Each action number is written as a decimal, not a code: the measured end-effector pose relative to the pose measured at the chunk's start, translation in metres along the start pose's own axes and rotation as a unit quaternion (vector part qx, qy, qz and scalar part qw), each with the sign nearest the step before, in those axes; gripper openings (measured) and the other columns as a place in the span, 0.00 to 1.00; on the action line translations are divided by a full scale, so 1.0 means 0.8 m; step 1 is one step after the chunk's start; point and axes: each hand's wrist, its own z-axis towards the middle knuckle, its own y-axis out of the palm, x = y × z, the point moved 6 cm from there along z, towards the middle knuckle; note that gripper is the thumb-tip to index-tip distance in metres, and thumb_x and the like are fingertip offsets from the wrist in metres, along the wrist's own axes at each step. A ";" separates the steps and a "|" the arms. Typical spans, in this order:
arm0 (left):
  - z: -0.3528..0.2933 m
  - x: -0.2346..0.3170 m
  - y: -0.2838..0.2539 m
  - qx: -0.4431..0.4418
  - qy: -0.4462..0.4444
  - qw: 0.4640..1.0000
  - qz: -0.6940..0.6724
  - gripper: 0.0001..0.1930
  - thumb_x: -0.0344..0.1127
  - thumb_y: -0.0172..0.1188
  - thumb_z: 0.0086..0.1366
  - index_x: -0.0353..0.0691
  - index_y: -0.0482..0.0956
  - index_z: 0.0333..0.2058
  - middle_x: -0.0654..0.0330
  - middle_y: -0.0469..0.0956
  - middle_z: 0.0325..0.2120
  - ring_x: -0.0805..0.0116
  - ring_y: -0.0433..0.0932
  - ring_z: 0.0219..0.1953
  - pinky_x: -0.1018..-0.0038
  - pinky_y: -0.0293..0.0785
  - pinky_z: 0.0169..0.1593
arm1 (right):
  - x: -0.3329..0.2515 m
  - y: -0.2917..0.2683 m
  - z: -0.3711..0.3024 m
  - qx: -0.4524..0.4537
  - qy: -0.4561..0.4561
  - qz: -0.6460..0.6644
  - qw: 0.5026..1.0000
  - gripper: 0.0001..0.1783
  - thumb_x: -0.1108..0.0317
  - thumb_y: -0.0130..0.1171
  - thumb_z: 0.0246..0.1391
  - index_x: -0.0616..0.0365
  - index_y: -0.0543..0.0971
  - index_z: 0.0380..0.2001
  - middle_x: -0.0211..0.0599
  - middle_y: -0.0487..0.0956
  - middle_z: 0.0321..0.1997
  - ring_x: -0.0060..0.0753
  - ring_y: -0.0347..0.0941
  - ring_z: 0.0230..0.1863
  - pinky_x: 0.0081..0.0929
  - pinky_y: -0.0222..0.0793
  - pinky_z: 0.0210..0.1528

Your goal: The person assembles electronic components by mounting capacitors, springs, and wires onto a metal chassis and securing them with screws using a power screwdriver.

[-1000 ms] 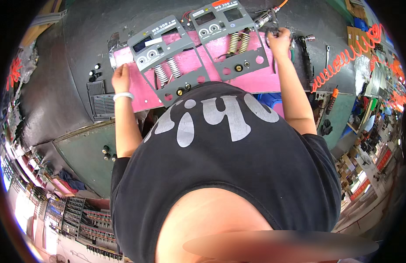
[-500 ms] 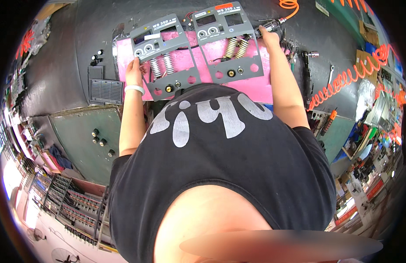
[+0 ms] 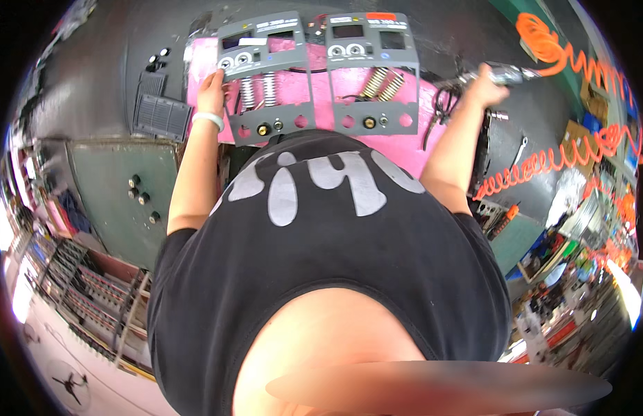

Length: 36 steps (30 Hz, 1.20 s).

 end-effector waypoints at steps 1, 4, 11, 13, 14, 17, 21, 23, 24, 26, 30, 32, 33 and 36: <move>0.006 -0.003 0.002 -0.019 -0.011 1.000 0.004 0.15 0.42 0.52 0.62 0.37 0.73 0.40 0.63 0.75 0.26 0.77 0.71 0.24 0.79 0.65 0.25 | -0.027 -0.016 0.015 -0.002 -0.028 -0.004 1.000 0.25 0.70 0.69 0.27 0.70 0.68 0.30 0.45 0.75 0.31 0.38 0.72 0.29 0.38 0.70 0.36; 0.010 -0.008 0.012 -0.103 -0.038 0.991 -0.070 0.17 0.43 0.53 0.62 0.36 0.71 0.43 0.59 0.76 0.31 0.71 0.74 0.27 0.75 0.68 0.30 | -0.103 -0.055 0.039 -0.070 0.070 0.180 0.979 0.13 0.73 0.61 0.32 0.61 0.72 0.26 0.36 0.72 0.24 0.31 0.65 0.21 0.32 0.64 0.24; 0.047 -0.034 0.015 -0.198 -0.061 0.956 -0.210 0.18 0.42 0.53 0.62 0.35 0.70 0.45 0.57 0.76 0.35 0.66 0.75 0.36 0.72 0.74 0.42 | -0.347 0.001 -0.155 -0.521 0.263 0.660 0.473 0.29 0.66 0.60 0.28 0.62 0.67 0.40 0.34 0.66 0.31 0.26 0.62 0.34 0.26 0.65 0.31; 0.052 -0.032 0.021 -0.199 -0.047 0.946 -0.250 0.18 0.42 0.51 0.64 0.34 0.69 0.46 0.56 0.75 0.39 0.65 0.75 0.40 0.71 0.72 0.49 | -0.371 0.023 -0.213 -0.603 0.227 0.608 0.463 0.30 0.69 0.58 0.28 0.61 0.66 0.42 0.36 0.63 0.31 0.27 0.61 0.33 0.24 0.65 0.32; 0.052 -0.027 0.024 -0.195 -0.045 0.944 -0.262 0.18 0.42 0.51 0.64 0.34 0.69 0.46 0.56 0.75 0.39 0.65 0.75 0.40 0.71 0.72 0.49 | -0.373 0.038 -0.241 -0.644 0.186 0.586 0.455 0.29 0.70 0.57 0.29 0.62 0.66 0.42 0.36 0.62 0.30 0.27 0.61 0.33 0.24 0.65 0.31; 0.035 -0.008 0.045 -0.279 -0.094 0.893 -0.341 0.18 0.44 0.43 0.67 0.37 0.71 0.46 0.58 0.75 0.41 0.67 0.74 0.44 0.70 0.69 0.52 | -0.365 0.085 -0.350 -0.716 0.092 0.478 0.501 0.24 0.74 0.56 0.33 0.64 0.69 0.41 0.44 0.70 0.35 0.35 0.68 0.35 0.31 0.69 0.38; 0.038 -0.024 0.043 -0.273 -0.165 0.886 -0.336 0.15 0.45 0.46 0.66 0.44 0.73 0.44 0.65 0.77 0.39 0.72 0.74 0.41 0.72 0.69 0.49 | -0.333 0.127 -0.471 -0.686 -0.153 0.415 0.577 0.18 0.82 0.54 0.39 0.68 0.69 0.38 0.55 0.74 0.38 0.42 0.74 0.35 0.34 0.72 0.40; 0.030 -0.010 0.056 -0.323 -0.153 0.872 -0.334 0.14 0.43 0.46 0.66 0.43 0.73 0.43 0.65 0.76 0.40 0.74 0.75 0.41 0.73 0.72 0.48 | -0.337 0.124 -0.502 -0.678 -0.206 0.404 0.578 0.18 0.85 0.54 0.39 0.67 0.67 0.38 0.56 0.74 0.36 0.40 0.74 0.34 0.33 0.73 0.39; 0.030 -0.006 0.064 -0.350 -0.148 0.862 -0.336 0.14 0.43 0.47 0.66 0.43 0.73 0.43 0.64 0.77 0.39 0.74 0.76 0.40 0.73 0.73 0.47 | -0.329 0.131 -0.505 -0.665 -0.207 0.400 0.596 0.17 0.85 0.53 0.39 0.67 0.67 0.37 0.55 0.74 0.35 0.40 0.74 0.34 0.32 0.73 0.38; 0.023 -0.001 0.057 -0.348 -0.142 0.861 -0.343 0.13 0.42 0.47 0.66 0.42 0.74 0.42 0.63 0.78 0.37 0.75 0.77 0.38 0.75 0.73 0.45 | -0.318 0.140 -0.516 -0.681 -0.192 0.392 0.589 0.18 0.83 0.55 0.39 0.65 0.66 0.38 0.49 0.74 0.37 0.34 0.74 0.36 0.27 0.73 0.41; 0.025 -0.007 0.052 -0.322 -0.139 0.874 -0.337 0.12 0.42 0.49 0.65 0.42 0.75 0.40 0.65 0.79 0.32 0.76 0.78 0.33 0.76 0.75 0.41 | -0.297 0.154 -0.530 -0.680 -0.159 0.414 0.584 0.18 0.83 0.55 0.39 0.65 0.66 0.37 0.48 0.73 0.35 0.34 0.74 0.35 0.27 0.73 0.40; 0.024 -0.001 0.052 -0.334 -0.140 0.868 -0.340 0.12 0.43 0.49 0.65 0.43 0.75 0.40 0.65 0.79 0.32 0.77 0.78 0.32 0.77 0.75 0.39 | -0.291 0.154 -0.532 -0.667 -0.173 0.402 0.603 0.19 0.82 0.55 0.39 0.64 0.64 0.37 0.47 0.73 0.34 0.33 0.73 0.33 0.28 0.73 0.40; 0.027 -0.002 0.054 -0.330 -0.140 0.869 -0.342 0.12 0.43 0.49 0.65 0.43 0.75 0.40 0.65 0.79 0.32 0.77 0.78 0.32 0.77 0.75 0.39 | -0.289 0.153 -0.532 -0.666 -0.184 0.396 0.605 0.19 0.82 0.55 0.39 0.63 0.64 0.37 0.46 0.72 0.33 0.32 0.73 0.33 0.28 0.72 0.40; 0.031 -0.009 0.052 -0.313 -0.154 0.871 -0.347 0.12 0.43 0.49 0.65 0.43 0.75 0.40 0.66 0.79 0.31 0.78 0.77 0.32 0.79 0.74 0.37 | -0.283 0.155 -0.544 -0.677 -0.175 0.389 0.599 0.19 0.83 0.54 0.39 0.62 0.63 0.37 0.47 0.73 0.33 0.32 0.73 0.33 0.29 0.72 0.40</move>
